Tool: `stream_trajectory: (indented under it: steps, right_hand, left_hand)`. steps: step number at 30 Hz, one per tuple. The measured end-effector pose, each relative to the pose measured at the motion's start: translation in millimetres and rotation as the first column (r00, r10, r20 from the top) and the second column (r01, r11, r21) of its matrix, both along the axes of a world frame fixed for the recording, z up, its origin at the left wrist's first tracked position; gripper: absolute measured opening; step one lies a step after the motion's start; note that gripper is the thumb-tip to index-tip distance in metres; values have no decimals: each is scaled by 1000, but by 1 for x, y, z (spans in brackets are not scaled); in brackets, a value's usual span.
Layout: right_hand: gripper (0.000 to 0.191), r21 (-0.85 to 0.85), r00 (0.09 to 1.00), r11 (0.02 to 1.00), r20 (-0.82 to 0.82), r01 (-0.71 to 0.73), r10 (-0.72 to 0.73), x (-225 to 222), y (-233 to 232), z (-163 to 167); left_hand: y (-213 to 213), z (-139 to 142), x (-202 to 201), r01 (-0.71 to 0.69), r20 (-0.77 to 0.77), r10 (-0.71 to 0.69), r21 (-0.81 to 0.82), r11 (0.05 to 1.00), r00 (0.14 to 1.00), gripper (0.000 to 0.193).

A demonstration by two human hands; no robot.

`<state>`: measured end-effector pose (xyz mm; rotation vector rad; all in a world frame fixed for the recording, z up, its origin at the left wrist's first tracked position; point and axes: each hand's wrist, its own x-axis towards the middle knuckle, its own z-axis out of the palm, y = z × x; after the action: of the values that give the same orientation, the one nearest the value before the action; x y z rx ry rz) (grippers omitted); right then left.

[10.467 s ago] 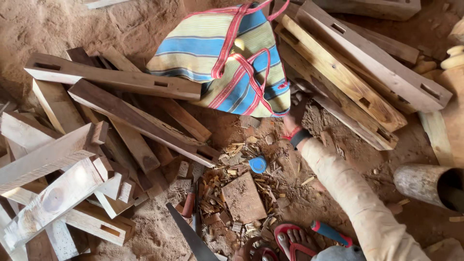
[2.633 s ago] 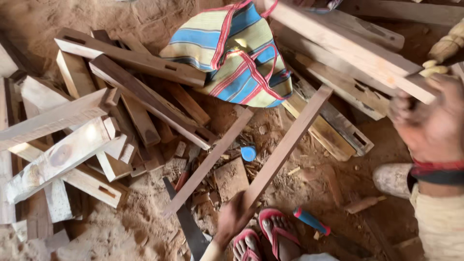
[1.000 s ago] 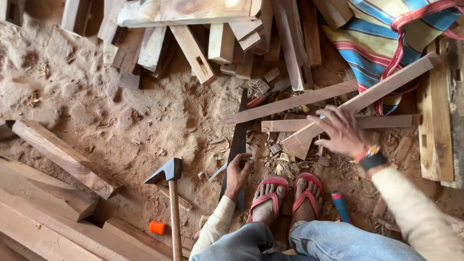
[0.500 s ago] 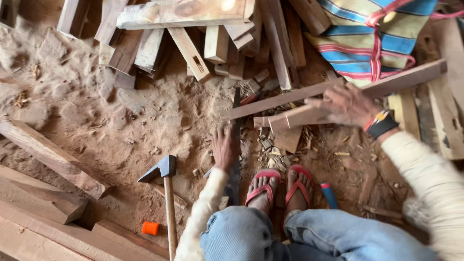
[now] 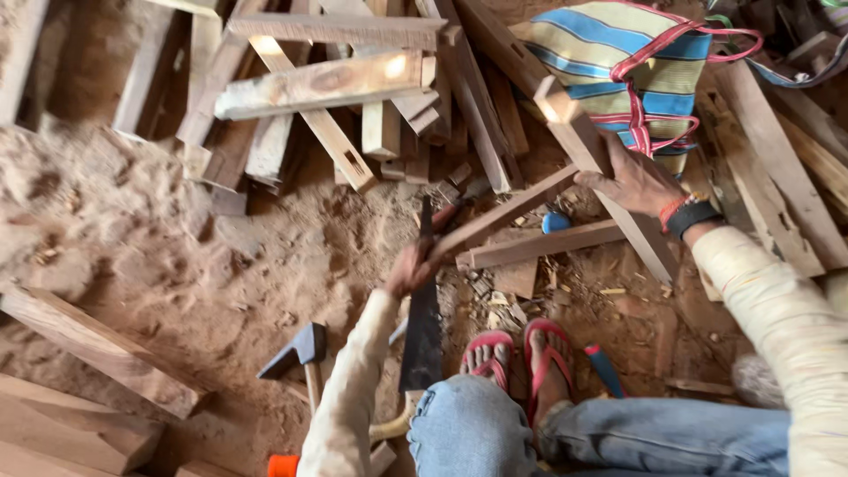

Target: The person sits on the floor and uses a hand saw to cut a piece of wood held between their legs. They repeatedly saw through the wood, pause to reposition it, and continue cutting until the piece is separated.

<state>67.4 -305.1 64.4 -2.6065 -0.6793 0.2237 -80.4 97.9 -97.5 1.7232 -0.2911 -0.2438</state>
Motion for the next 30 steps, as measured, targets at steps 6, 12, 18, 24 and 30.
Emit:
stream_trajectory:
  steps: [6, 12, 18, 24, 30]
  right_hand:
    - [96, -78, 982, 982, 81, 174, -168, 7, -26, -67]
    - [87, -237, 959, 930, 21, 280, -283, 3, -23, -68]
    - [93, -215, 939, 944, -181, 251, -291, -7, 8, -77]
    - [84, -137, 946, 979, -266, 152, -184, -20, 45, -106]
    - [83, -253, 938, 910, -25, 329, -346, -47, 73, -127]
  left_hand:
    - [-9, -25, -86, -342, -502, 190, -229, 911, 844, 40]
    - [-86, -53, -103, -386, -483, 231, -252, 887, 845, 47]
    - [-132, -38, -63, -274, -381, 249, -12, 962, 890, 48]
    - [-133, -28, -71, -390, -334, 379, 36, 920, 863, 64]
    - [-120, -28, -103, -453, 0, 467, 241, 858, 884, 58]
